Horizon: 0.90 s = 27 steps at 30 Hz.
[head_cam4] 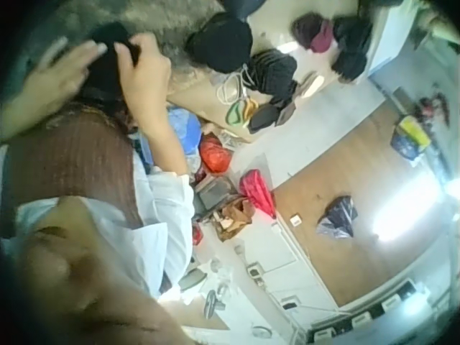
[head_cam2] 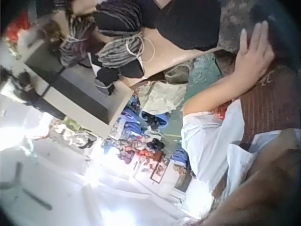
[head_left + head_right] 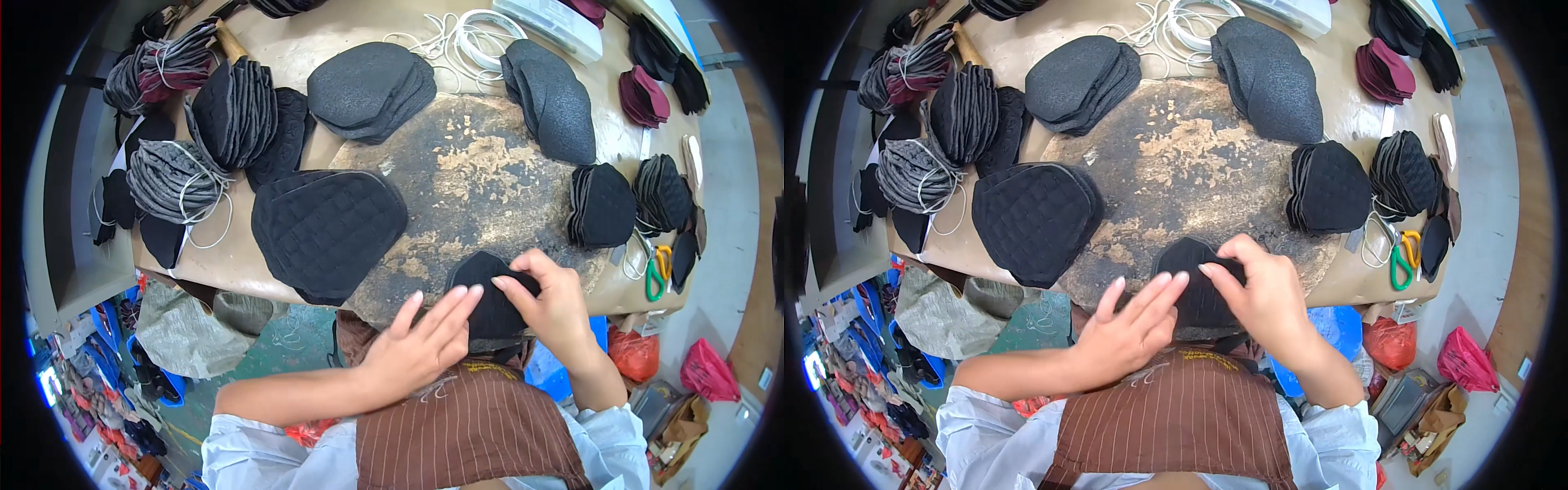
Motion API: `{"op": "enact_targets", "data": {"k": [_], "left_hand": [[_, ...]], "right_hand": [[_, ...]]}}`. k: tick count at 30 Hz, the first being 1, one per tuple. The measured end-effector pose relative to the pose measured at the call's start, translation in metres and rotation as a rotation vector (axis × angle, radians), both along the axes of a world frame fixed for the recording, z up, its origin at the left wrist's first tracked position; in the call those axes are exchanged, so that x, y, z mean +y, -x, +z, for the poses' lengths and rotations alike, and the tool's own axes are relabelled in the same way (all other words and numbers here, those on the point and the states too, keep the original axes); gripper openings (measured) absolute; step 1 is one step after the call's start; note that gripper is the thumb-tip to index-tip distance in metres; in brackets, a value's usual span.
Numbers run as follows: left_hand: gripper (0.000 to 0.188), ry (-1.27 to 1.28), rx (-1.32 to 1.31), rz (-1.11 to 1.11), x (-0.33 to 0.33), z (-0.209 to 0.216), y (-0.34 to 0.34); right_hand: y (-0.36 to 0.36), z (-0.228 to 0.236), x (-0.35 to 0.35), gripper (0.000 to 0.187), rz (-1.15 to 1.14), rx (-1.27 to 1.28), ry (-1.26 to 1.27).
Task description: The person repeatedly picks up small, dark, quilted fabric pieces from a table and stacks them into a neat pile. The person handles the items one by one, aligning them carefully before placing them on top of the growing stack.
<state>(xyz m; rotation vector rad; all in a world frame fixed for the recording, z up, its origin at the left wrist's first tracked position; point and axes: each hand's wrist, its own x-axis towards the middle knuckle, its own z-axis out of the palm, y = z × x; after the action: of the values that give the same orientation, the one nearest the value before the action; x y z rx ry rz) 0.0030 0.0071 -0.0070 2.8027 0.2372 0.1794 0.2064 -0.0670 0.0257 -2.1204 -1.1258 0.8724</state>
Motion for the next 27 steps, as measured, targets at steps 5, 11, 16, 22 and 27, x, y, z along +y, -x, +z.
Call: {"op": "enact_targets", "data": {"k": [5, 11, 16, 22, 27], "left_hand": [[0.056, 0.336, 0.026, 0.099, 0.022, 0.028, -0.035], [0.052, 1.137, -0.438, 0.359, 0.020, 0.032, -0.031], [0.050, 0.931, -0.762, 0.757, 0.079, 0.058, -0.008], [0.047, -0.022, -0.525, 0.719, 0.079, 0.054, 0.013], [0.043, 0.276, -0.307, 0.284, -0.010, 0.017, 0.023]], "right_hand": [[-0.017, 0.012, 0.012, 0.018, 0.289, -0.245, 0.021], [-0.018, 0.031, -0.011, 0.026, 0.346, 0.126, -0.404], [-0.087, 0.030, -0.008, 0.044, -0.150, -0.296, -0.262], [-0.113, 0.007, -0.021, 0.052, -0.098, -0.812, -0.169], [-0.073, 0.056, -0.026, 0.021, -0.252, -0.261, -0.209]]}}
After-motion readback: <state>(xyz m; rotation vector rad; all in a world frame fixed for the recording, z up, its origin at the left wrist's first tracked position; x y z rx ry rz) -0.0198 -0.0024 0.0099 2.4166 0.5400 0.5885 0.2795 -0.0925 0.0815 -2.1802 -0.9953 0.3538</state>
